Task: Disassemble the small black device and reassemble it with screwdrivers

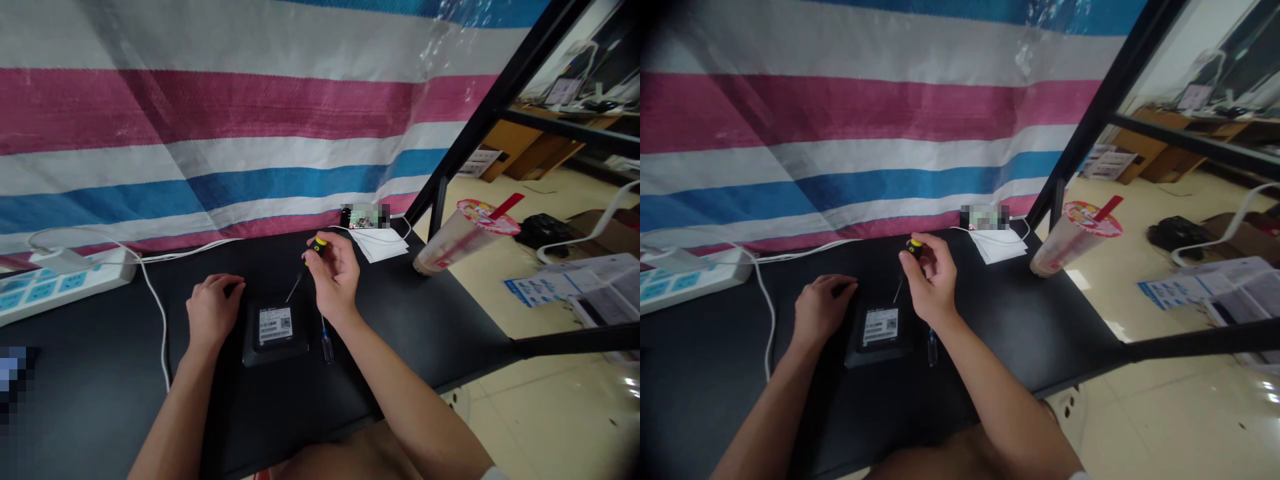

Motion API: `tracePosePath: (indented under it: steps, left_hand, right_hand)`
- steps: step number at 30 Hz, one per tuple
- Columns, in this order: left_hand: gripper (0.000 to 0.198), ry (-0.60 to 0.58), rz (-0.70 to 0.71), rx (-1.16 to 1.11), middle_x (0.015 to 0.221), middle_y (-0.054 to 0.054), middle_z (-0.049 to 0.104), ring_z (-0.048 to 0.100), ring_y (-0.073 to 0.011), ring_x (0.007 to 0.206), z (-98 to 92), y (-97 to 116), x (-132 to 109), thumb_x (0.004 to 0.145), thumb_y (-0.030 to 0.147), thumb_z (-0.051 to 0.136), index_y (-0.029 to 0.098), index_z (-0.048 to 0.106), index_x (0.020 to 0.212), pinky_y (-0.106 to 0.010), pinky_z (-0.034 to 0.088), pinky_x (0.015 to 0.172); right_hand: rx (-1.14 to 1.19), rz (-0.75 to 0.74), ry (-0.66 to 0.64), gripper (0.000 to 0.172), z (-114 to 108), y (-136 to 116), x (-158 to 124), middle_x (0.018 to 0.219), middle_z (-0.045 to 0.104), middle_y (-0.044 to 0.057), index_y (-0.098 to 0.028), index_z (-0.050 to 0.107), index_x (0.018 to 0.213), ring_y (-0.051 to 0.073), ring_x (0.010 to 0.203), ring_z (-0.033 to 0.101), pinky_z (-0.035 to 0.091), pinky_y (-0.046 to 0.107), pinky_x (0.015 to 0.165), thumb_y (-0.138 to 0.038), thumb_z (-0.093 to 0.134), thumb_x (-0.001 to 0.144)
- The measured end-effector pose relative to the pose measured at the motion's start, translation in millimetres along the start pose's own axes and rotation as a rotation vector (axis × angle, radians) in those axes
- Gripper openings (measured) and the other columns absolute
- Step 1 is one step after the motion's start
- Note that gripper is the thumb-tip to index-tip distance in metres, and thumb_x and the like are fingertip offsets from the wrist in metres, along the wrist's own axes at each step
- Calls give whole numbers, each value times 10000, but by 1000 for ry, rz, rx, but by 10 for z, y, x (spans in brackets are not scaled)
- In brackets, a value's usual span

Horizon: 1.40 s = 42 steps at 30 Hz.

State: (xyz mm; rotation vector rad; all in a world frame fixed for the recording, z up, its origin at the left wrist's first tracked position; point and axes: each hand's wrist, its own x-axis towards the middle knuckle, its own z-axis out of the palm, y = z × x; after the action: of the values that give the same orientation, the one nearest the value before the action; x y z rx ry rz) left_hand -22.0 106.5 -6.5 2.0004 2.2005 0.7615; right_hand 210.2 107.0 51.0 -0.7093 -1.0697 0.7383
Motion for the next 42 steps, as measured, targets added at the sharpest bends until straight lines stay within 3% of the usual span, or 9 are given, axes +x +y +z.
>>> tracePosePath:
  steps: [16, 22, 28, 42]
  left_hand:
    - [301, -58, -65, -102, 1234, -66, 756, 700, -302, 1096, -77, 57, 2, 901, 388, 648, 274, 816, 1124, -417, 524, 957]
    - [338, -34, -55, -82, 1179, -76, 756, 697, -308, 1052, -44, 6, 5, 922, 507, 625, 267, 818, 1061, -413, 520, 905]
    - [333, -21, -27, -44, 1178, -68, 754, 690, -317, 1039, -10, 0, 8, 929, 517, 604, 273, 820, 999, -417, 503, 859]
    - [299, -51, -8, -23, 1235, -45, 755, 694, -307, 1083, -4, -27, 11, 940, 518, 636, 324, 833, 1055, -363, 477, 782]
  right_hand:
    - [-5, -46, 33, 283, -15, 0, 51, 1074, 690, 40, -268, 678, 1161, 153, 870, 696, 612, 328, 819, -337, 785, 909]
    - [-12, -26, 25, 287, -4, 0, 33, 1085, 690, 42, -271, 666, 1174, 154, 885, 687, 609, 324, 810, -361, 769, 922]
    - [-4, -15, 22, 288, -13, 8, 40, 1081, 680, 36, -277, 673, 1169, 147, 885, 682, 601, 311, 784, -366, 775, 915]
    - [-18, -14, 18, 291, -22, -9, 46, 1089, 675, 42, -279, 657, 1172, 159, 897, 681, 609, 333, 803, -383, 765, 924]
